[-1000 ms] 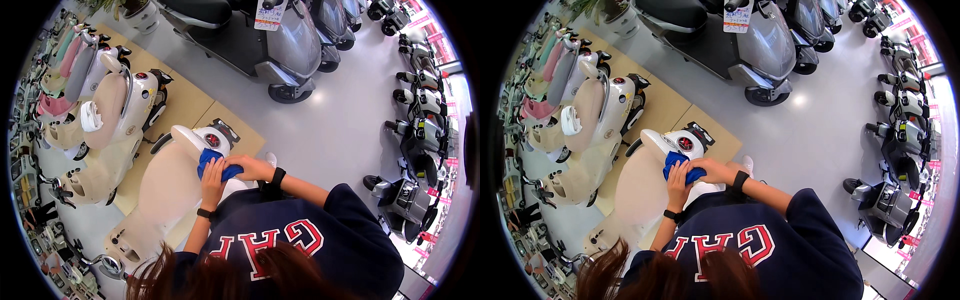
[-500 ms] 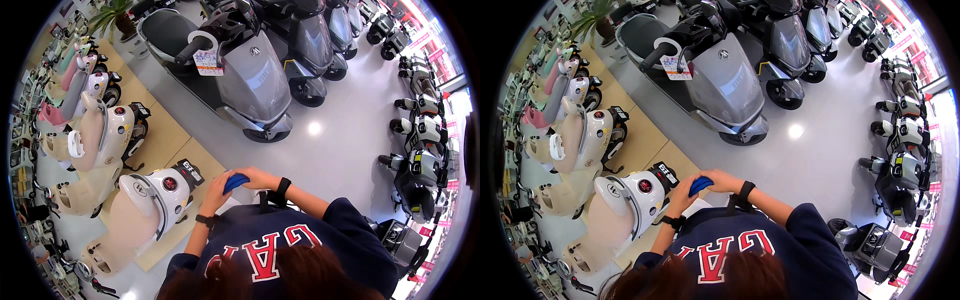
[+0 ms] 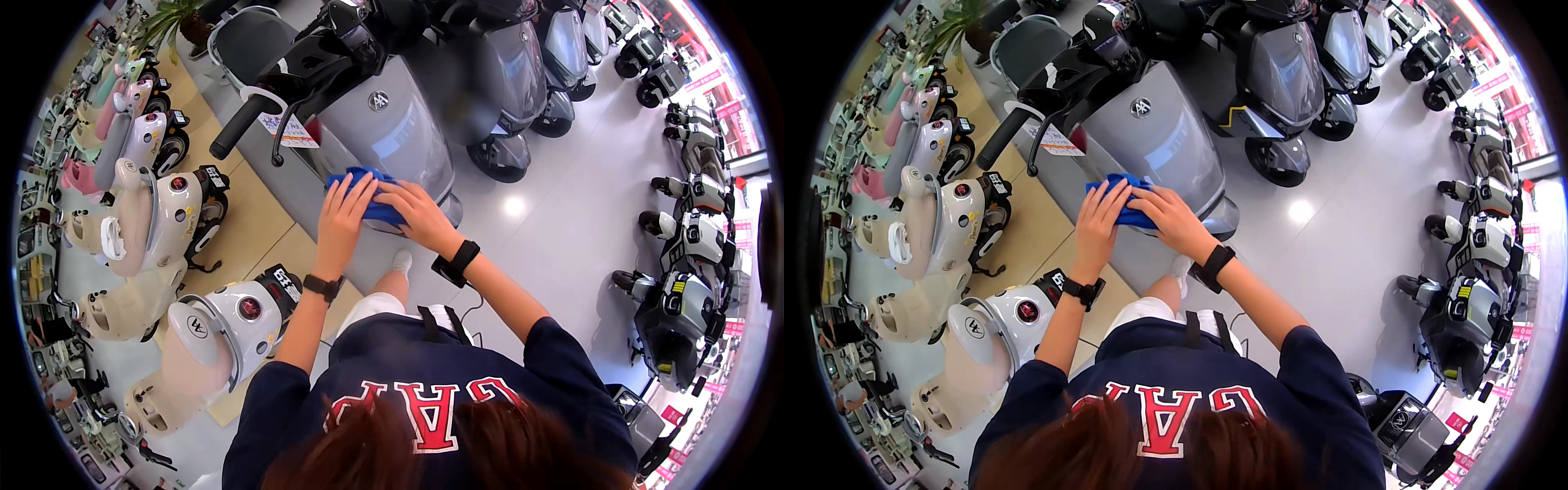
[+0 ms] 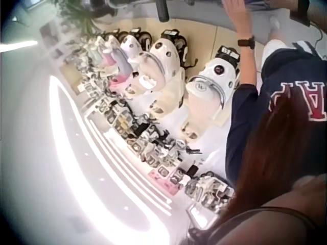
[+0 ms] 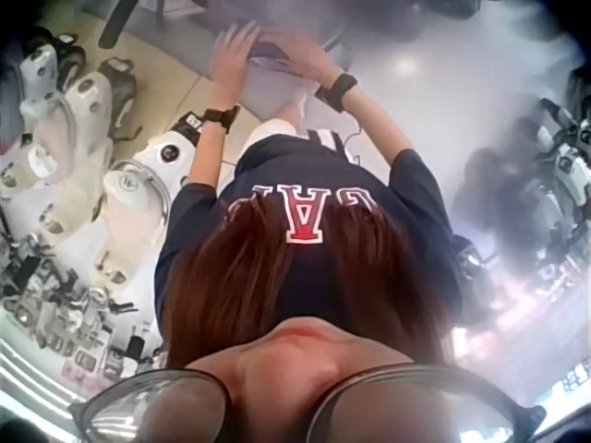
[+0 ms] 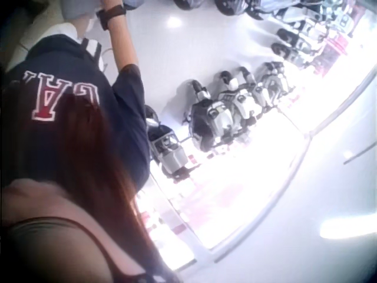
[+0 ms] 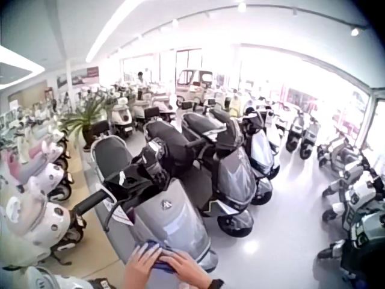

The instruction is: The person cleans several scooters in a showroom by wiping the front fairings, handlebars, and seats with a blue cloth.

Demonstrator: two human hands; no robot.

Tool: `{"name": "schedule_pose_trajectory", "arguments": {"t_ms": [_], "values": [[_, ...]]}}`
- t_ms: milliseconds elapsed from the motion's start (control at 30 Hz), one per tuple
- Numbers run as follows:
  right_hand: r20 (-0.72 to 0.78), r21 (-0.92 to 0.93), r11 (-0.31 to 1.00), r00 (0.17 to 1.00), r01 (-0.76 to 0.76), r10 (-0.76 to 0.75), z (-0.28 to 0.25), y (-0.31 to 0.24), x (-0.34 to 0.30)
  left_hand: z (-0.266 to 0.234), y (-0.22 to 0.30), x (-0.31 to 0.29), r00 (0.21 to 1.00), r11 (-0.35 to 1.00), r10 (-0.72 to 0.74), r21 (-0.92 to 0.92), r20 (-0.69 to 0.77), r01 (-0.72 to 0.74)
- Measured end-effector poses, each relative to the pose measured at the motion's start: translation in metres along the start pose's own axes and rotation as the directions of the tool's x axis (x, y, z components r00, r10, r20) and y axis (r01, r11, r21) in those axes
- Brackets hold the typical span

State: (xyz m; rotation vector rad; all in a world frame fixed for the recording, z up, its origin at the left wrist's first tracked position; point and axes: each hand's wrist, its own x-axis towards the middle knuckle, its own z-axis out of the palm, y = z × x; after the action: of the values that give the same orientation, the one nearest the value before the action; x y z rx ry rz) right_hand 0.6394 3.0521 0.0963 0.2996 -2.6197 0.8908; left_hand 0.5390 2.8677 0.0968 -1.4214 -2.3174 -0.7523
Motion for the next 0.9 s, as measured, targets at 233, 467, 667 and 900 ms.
{"name": "schedule_pose_trajectory", "arguments": {"t_ms": [233,467,667,900], "values": [[-0.125,-0.153,0.984,0.986,0.089,-0.109,0.023,0.110,0.100,0.071,-0.073,0.085,0.985,0.988,-0.142,0.049,-0.100,0.147],[0.096,-0.082,0.990,0.989,0.119,-0.111,0.054,0.151,0.056,0.136,-0.065,0.020,0.958,0.958,-0.285,0.055,0.040,0.283],[-0.061,-0.084,0.981,0.982,0.174,-0.179,-0.011,0.162,0.140,0.116,-0.071,0.127,0.906,0.908,-0.397,-0.209,-0.149,0.364],[0.042,-0.006,0.980,0.979,0.199,-0.199,0.009,0.205,0.108,0.156,-0.064,0.086,0.947,0.949,-0.311,0.031,-0.082,0.315]]}}
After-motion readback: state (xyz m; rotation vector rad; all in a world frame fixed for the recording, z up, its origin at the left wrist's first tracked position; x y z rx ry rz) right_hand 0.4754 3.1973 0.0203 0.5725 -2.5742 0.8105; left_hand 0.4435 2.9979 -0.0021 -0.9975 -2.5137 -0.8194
